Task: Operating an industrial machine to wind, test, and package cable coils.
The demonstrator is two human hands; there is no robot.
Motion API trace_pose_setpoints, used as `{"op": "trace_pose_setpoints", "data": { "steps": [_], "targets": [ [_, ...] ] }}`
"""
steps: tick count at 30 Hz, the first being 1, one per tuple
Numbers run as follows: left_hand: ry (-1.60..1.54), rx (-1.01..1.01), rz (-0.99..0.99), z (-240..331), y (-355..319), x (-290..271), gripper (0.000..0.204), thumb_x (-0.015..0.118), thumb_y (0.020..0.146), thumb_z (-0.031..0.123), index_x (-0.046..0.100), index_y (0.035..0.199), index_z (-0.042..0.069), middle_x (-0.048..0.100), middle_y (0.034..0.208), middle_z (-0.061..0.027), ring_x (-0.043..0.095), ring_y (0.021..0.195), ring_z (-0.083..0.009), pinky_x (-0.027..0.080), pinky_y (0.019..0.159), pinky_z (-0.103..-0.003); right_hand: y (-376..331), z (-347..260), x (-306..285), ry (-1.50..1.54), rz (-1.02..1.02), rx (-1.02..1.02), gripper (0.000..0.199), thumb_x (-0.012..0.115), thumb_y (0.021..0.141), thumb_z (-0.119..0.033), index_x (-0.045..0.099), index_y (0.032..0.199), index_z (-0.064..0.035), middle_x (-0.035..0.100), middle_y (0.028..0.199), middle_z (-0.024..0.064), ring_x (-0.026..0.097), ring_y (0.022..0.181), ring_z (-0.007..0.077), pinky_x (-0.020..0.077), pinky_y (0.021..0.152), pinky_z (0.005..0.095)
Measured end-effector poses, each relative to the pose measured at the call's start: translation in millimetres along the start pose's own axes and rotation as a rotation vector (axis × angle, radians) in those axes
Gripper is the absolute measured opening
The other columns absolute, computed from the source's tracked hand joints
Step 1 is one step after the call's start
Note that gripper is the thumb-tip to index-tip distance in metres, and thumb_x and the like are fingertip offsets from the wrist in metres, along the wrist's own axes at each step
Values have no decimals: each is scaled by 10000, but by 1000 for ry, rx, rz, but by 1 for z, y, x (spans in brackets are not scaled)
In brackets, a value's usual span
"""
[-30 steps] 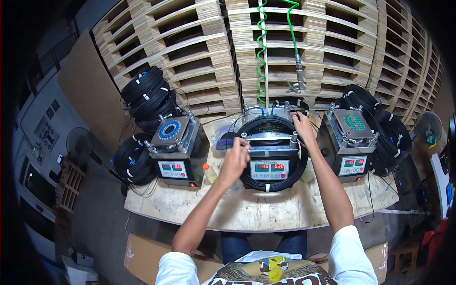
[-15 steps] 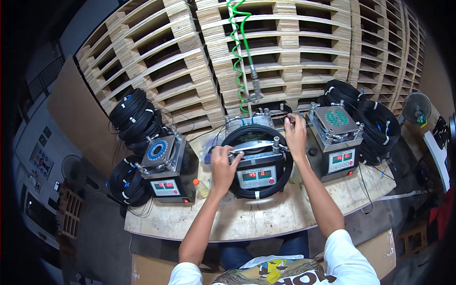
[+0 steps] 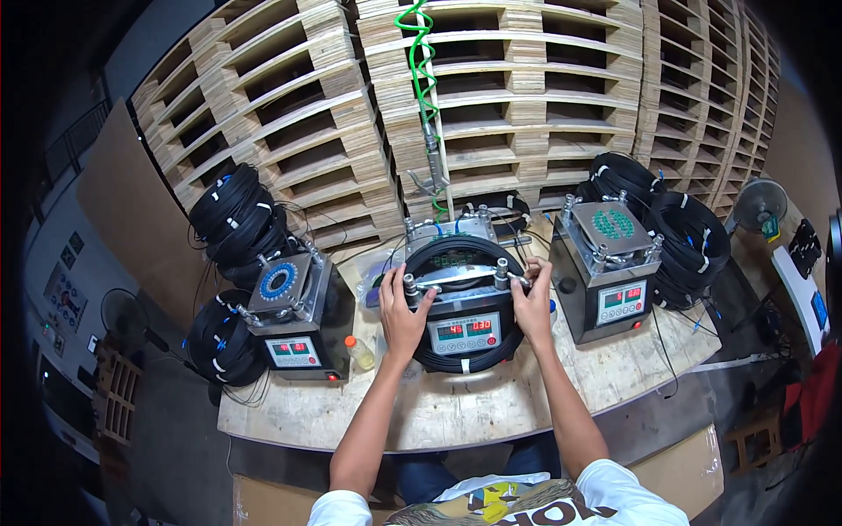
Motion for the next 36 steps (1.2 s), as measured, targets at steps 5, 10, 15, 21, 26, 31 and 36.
{"op": "trace_pose_setpoints", "data": {
  "steps": [5,10,15,21,26,31,36],
  "targets": [
    [76,16,-10,1,0,-6,697,692,895,457,479,1408,35,456,1380,-229,437,1270,-409,361,1072,-483,10,-10,-21,-141,-103,-16,314,711,856,-96,553,1109,1,551,902,107,546,847,222,450,761,341],
    [75,61,-16,0,2,-8,717,678,911,446,446,1416,-7,435,1425,-232,412,1312,-414,356,1087,-487,-19,-30,0,12,-200,-43,179,665,946,-116,557,907,21,546,616,42,473,539,121,382,503,293],
    [-28,18,-68,1,2,-6,727,668,923,426,424,1415,-51,497,1393,-252,464,1295,-417,373,1084,-460,-34,-42,32,59,-165,-41,176,675,943,-91,553,920,33,622,679,124,585,577,165,442,530,334],
    [-8,25,-61,2,4,-6,711,673,921,414,427,1412,-38,496,1391,-241,482,1275,-408,401,1062,-455,-24,-38,48,-258,-203,-217,173,669,933,-112,544,880,-5,626,674,191,645,616,369,459,542,424],
    [-40,9,-37,4,7,-7,681,683,917,392,432,1413,-2,475,1404,-221,496,1261,-403,417,1047,-455,0,-51,48,-427,-277,-242,222,683,928,-178,564,842,-10,625,634,172,634,584,371,458,535,423],
    [-20,44,-23,-4,3,-7,665,684,914,401,448,1400,14,499,1378,-224,521,1235,-413,443,1023,-465,88,-94,45,-234,-667,-271,261,727,887,-255,683,835,-3,655,644,176,661,588,294,502,578,390],
    [-3,44,-13,-5,3,-14,666,680,915,415,451,1402,22,503,1374,-224,524,1232,-411,444,1021,-466,182,-75,125,-448,-944,-409,252,782,810,-193,713,1025,-81,688,752,129,695,766,295,538,676,390]
  ]
}}
Point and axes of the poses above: each hand's wrist, its own y-axis towards the middle knuckle, its own x-axis out of the palm, z = x × y, the point moved 1 cm from there along y, towards the middle knuckle
